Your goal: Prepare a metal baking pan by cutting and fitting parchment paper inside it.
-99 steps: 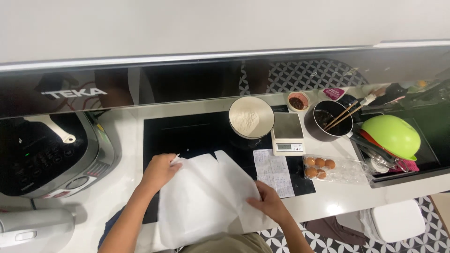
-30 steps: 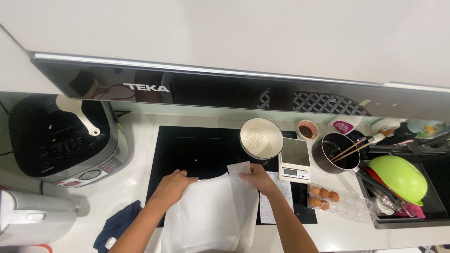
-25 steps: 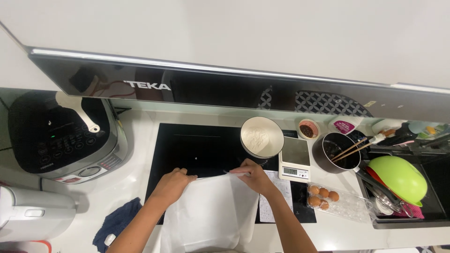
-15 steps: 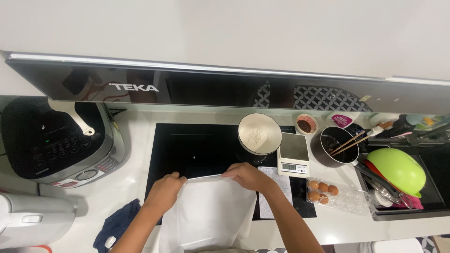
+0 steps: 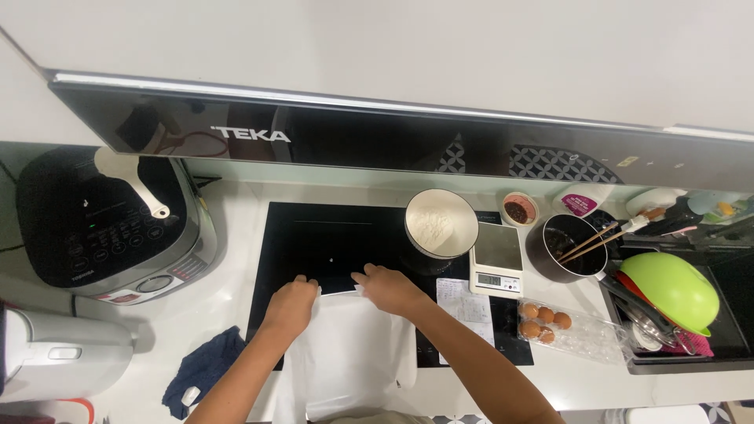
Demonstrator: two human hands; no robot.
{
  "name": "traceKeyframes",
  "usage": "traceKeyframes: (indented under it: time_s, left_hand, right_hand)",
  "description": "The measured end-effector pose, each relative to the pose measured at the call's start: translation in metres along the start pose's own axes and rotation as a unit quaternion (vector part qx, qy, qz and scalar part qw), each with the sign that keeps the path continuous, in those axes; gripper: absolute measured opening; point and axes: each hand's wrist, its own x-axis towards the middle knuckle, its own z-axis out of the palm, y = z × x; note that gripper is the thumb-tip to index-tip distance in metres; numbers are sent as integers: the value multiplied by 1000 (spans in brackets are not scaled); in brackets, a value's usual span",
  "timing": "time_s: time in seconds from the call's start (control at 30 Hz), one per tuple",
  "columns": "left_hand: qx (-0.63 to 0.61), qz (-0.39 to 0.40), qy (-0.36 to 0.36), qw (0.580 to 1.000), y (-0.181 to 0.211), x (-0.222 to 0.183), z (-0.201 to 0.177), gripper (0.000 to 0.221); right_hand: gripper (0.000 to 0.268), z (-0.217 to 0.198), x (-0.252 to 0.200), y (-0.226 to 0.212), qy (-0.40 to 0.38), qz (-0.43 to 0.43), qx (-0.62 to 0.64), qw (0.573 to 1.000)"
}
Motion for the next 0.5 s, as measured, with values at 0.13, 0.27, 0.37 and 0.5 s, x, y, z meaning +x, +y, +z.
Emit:
traceKeyframes:
  time_s: [0.13,0.27,0.37,0.5]
  left_hand:
    - [3,-19,-7,1000,-1,1,4,27]
    - [-6,-27,1,1000,-5,3,12,22]
    - [-15,-11,15,1000,-7,0,13,20]
    - [-22,-28,8,999,-11,7,24,16]
  right_hand:
    - [62,-35,-20,-30,89,5,-30,996]
    - [60,10,-51,-40,196,-17,-57,979]
    - [72,61,-90,-71,126,-144,-48,980]
    - [82,80,-109,-92,88,-152,-28,984]
